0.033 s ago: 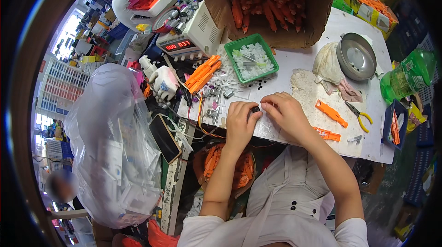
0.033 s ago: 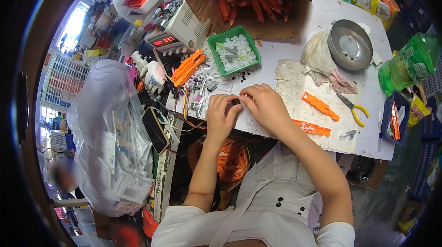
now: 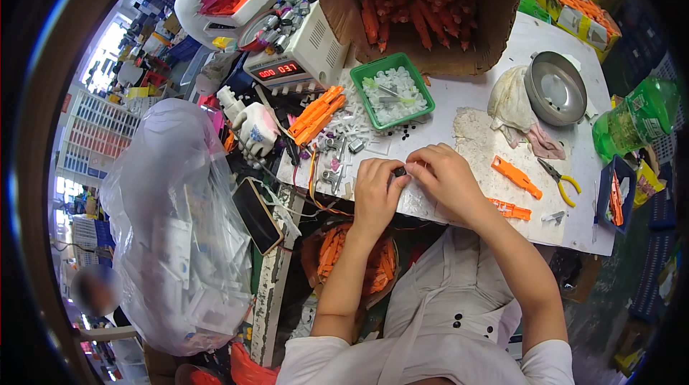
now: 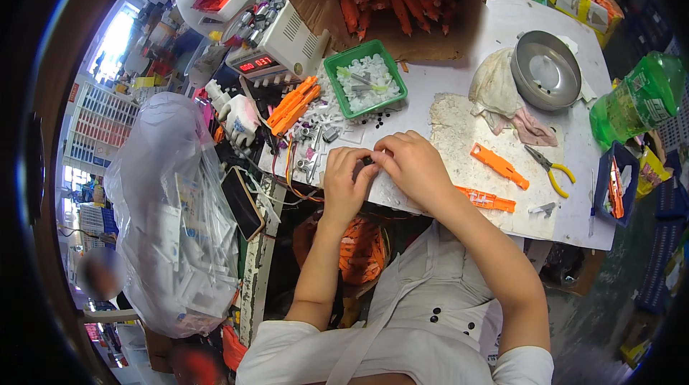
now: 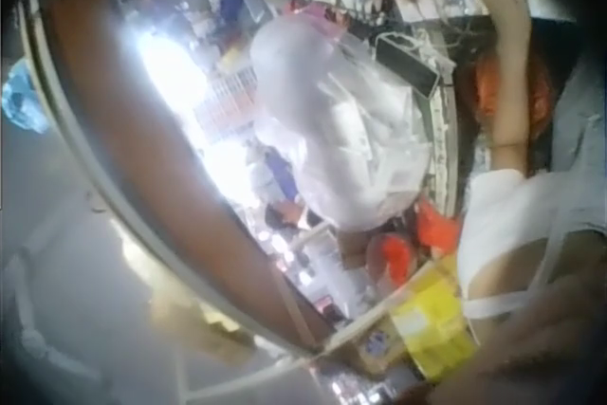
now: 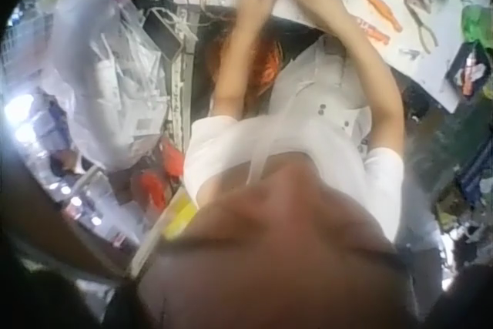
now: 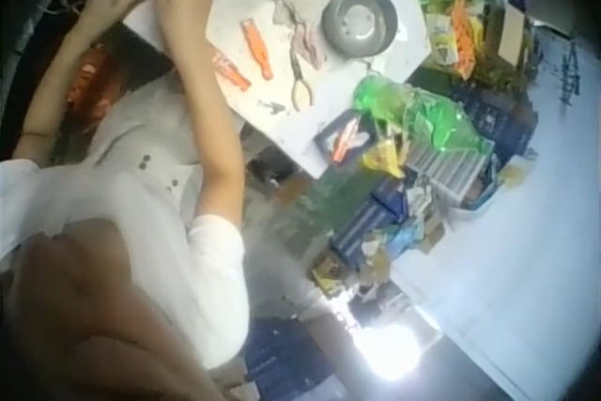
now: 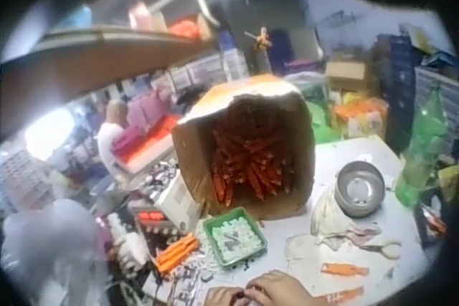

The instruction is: The person assembles a toy gun by hand, inserting an internal spring and a toy trigger into a toy casing, then closing the toy shell around the internal components.

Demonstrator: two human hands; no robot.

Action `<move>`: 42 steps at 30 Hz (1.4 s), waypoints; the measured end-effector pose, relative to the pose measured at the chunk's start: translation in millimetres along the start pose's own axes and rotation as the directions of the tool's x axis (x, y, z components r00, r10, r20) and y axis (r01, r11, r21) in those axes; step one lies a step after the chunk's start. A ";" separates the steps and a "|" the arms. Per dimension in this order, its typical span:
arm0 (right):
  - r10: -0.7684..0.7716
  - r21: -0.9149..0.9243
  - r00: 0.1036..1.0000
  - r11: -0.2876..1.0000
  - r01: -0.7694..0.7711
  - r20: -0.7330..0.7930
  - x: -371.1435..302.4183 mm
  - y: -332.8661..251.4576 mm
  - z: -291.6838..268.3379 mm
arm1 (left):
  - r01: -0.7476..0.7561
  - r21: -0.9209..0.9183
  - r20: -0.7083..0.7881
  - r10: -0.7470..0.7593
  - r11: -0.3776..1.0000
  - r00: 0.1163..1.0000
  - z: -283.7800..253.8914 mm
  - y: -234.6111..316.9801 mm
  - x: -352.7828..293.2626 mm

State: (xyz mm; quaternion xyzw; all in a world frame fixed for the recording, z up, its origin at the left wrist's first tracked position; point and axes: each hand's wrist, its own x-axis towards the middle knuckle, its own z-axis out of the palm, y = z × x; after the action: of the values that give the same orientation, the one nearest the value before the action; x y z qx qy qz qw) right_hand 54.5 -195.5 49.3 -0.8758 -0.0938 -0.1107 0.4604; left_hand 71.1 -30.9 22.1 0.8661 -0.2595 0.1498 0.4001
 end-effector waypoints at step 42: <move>-0.061 -0.526 0.961 0.827 0.200 0.270 17.2 -10.2 10.9 | -0.104 -0.023 -0.054 0.103 0.994 0.993 12.1 -3.1 -6.8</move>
State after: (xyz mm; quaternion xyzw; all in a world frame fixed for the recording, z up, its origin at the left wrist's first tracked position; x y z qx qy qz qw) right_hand 69.4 -179.8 56.2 -0.9689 -0.1736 -0.0569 0.1669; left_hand 67.9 -36.3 9.3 0.8419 -0.2954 0.1897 0.4099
